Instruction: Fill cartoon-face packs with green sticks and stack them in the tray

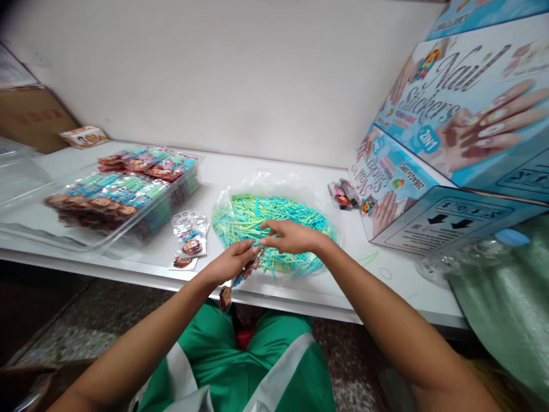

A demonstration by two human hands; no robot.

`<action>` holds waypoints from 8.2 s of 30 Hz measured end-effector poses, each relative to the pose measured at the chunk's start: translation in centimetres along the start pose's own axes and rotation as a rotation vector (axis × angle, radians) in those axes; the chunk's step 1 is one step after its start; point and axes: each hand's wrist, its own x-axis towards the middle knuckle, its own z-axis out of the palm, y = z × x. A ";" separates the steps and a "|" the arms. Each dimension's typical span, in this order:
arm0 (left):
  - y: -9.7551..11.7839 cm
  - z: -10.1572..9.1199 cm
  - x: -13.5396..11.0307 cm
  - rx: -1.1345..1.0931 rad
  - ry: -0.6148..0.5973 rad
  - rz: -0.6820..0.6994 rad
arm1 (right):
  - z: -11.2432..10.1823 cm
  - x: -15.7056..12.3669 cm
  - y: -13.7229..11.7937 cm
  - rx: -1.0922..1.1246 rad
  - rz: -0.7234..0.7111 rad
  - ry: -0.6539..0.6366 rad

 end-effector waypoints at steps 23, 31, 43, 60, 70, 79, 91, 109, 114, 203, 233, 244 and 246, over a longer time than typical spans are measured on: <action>-0.2 -0.3 3.6 -0.358 0.122 -0.081 | 1.0 3.8 3.4 0.112 0.053 0.588; -1.5 0.4 3.0 -0.403 0.096 -0.079 | 2.3 3.0 3.9 0.417 0.032 0.479; -1.2 0.4 2.3 -0.388 0.057 -0.059 | 2.5 3.3 3.2 0.390 -0.106 0.627; -1.2 0.3 1.8 -0.355 0.063 -0.045 | 2.9 3.3 3.4 0.325 0.073 0.877; -1.3 0.3 1.6 -0.320 0.079 -0.042 | 3.3 3.3 2.9 0.228 0.170 0.977; -1.1 0.2 1.6 -0.295 0.137 -0.039 | 4.5 2.2 1.0 0.152 -0.012 0.762; -1.6 0.7 0.8 -0.475 0.131 -0.071 | 5.4 0.9 2.0 0.663 0.023 0.553; -1.0 1.4 -0.1 -0.460 0.092 -0.044 | 6.5 0.7 1.4 0.666 -0.021 0.627; -1.1 1.3 -0.2 -0.466 0.067 -0.052 | 6.4 0.8 1.7 0.615 -0.047 0.665; 7.2 -27.5 -10.8 0.579 1.064 0.267 | 4.9 1.7 -2.1 0.417 -0.164 0.788; -0.4 -16.3 -6.6 0.970 0.675 -0.192 | 6.4 1.1 -1.8 0.244 -0.036 0.588; -7.2 -18.7 -3.1 0.790 1.082 -0.576 | 7.0 -1.9 -0.9 0.302 -0.014 0.629; -6.9 -18.5 -3.2 0.807 1.059 -0.568 | 7.2 -2.0 -0.7 0.297 -0.022 0.628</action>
